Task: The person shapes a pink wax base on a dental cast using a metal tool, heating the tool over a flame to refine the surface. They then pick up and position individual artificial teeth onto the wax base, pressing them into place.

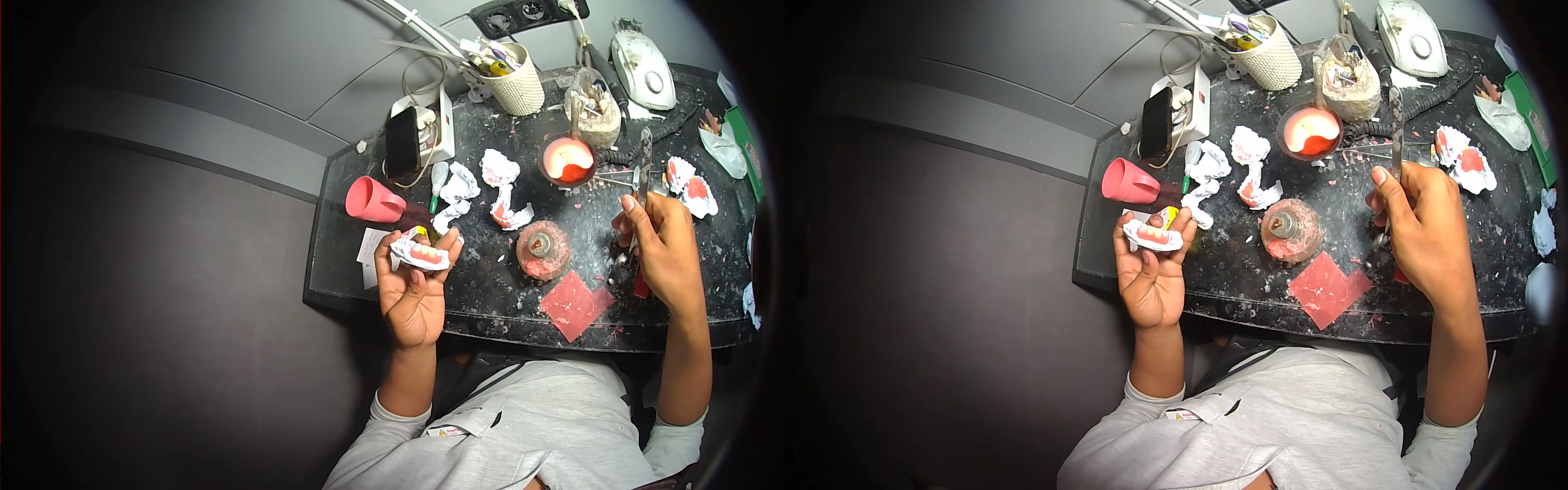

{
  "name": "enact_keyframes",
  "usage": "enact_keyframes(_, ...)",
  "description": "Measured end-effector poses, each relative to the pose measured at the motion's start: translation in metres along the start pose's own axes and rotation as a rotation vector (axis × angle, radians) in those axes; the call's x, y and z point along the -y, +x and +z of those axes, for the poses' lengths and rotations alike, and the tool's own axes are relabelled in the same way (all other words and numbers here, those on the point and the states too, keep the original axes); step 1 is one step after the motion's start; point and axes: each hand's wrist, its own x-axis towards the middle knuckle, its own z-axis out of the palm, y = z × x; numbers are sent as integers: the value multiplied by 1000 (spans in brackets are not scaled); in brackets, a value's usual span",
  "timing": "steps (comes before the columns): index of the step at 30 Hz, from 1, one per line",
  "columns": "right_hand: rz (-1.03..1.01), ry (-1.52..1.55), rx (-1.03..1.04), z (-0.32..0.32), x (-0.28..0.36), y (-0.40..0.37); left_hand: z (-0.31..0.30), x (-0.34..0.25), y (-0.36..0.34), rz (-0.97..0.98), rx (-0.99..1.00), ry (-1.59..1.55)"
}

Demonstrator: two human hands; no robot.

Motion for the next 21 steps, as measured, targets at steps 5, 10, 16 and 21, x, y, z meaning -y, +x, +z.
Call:
enact_keyframes(5,-2,12,-11,1,0,0,-8,5,1,70,39,-75)
enact_keyframes(10,-3,17,5,0,-2,1,-8,9,5,136,71,-89)
enact_keyframes(16,-3,15,0,1,-4,1,-10,12,2,166,76,87)
enact_keyframes(21,-1,-1,-10,-3,2,-1,-16,27,-11,295,291,1187)
